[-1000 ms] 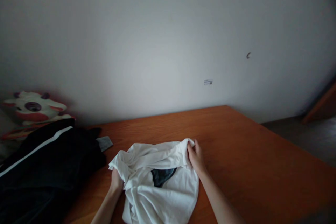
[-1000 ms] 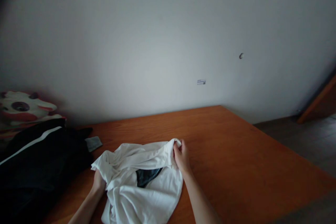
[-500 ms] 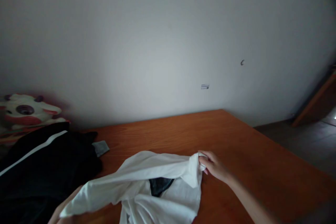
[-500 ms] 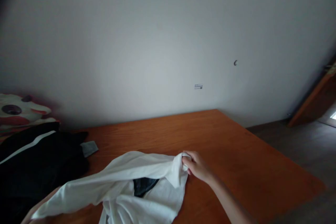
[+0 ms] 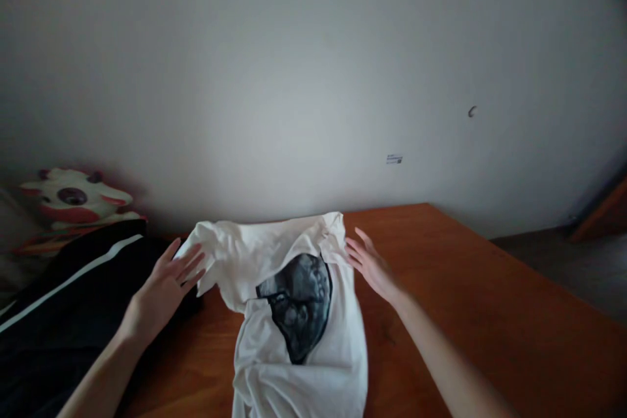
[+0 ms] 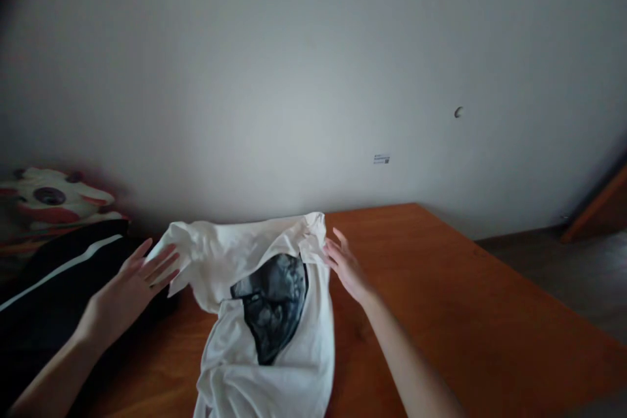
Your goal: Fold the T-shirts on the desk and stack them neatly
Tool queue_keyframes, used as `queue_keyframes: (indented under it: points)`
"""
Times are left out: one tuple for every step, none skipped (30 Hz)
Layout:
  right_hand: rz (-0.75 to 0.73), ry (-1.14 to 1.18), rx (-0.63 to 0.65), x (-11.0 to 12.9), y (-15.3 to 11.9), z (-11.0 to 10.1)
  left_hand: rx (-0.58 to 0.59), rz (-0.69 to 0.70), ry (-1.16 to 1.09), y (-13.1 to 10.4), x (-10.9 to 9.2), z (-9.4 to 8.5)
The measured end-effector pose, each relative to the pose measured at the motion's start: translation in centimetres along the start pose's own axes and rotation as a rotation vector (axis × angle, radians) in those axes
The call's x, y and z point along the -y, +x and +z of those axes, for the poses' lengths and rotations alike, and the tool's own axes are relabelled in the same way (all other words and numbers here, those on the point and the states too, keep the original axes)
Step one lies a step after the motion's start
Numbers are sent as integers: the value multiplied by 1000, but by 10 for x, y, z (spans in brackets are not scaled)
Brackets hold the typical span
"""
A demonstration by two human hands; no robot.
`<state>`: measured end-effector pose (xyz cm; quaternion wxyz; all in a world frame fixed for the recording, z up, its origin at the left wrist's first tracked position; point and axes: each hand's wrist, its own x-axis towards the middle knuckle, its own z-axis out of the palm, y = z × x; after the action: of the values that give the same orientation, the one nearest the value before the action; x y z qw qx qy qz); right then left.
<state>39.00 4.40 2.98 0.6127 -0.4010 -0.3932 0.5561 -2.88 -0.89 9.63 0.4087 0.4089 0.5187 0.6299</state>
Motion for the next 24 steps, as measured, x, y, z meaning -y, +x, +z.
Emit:
queue_keyframes:
  points:
    - [-80, -137, -38, -13, 0, 3, -24, 34, 74, 4, 6, 10]
    - [-174, -301, -50, -27, -3, 3, -46, 84, 187, 3, 17, 19]
    - [-272, -472, -16, -39, -7, 1, -55, 120, 297, 0, 32, 27]
    - [-364, -636, 32, -51, -13, -3, 13, 136, 394, -6, 48, 33]
    - [-434, -780, 65, -60, -19, -8, 106, 154, 481, -13, 65, 37]
    - [-478, -910, 101, -68, -25, -12, 189, 193, 582, -20, 81, 40]
    - [-509, -1016, 130, -73, -30, -16, 259, 242, 678, -28, 94, 42]
    - [-528, -1095, 147, -76, -35, -18, 318, 286, 753, -34, 104, 43]
    - [-540, -1150, 157, -76, -38, -19, 356, 325, 808, -39, 110, 43]
    - [-549, -1183, 157, -75, -41, -18, 374, 353, 841, -42, 114, 42]
    - [-554, -1200, 151, -72, -43, -17, 370, 369, 862, -44, 115, 41]
    - [-553, -1213, 150, -69, -45, -15, 342, 376, 877, -45, 115, 40]
    - [-548, -1228, 155, -66, -46, -13, 297, 372, 891, -46, 114, 39]
    - [-540, -1248, 171, -62, -49, -11, 255, 355, 910, -46, 113, 38]
    - [-530, -1273, 198, -60, -51, -9, 225, 329, 934, -45, 111, 37]
    - [-517, -1298, 232, -58, -53, -6, 212, 298, 963, -45, 110, 36]
    - [-502, -1316, 265, -57, -56, -4, 216, 269, 996, -44, 109, 35]
    - [-486, -1324, 290, -57, -58, -3, 230, 249, 1026, -45, 107, 35]
    - [-468, -1321, 308, -58, -59, -1, 255, 238, 1046, -45, 106, 36]
    - [-450, -1307, 317, -59, -60, 0, 292, 236, 1043, -46, 104, 36]
    - [-435, -1288, 322, -60, -60, 1, 338, 234, 1010, -47, 102, 37]
    - [-426, -1266, 327, -61, -61, 1, 388, 222, 944, -48, 99, 37]
    - [-423, -1244, 333, -62, -60, 2, 426, 192, 853, -50, 98, 37]
    - [-426, -1220, 340, -63, -60, 2, 429, 145, 747, -51, 97, 36]
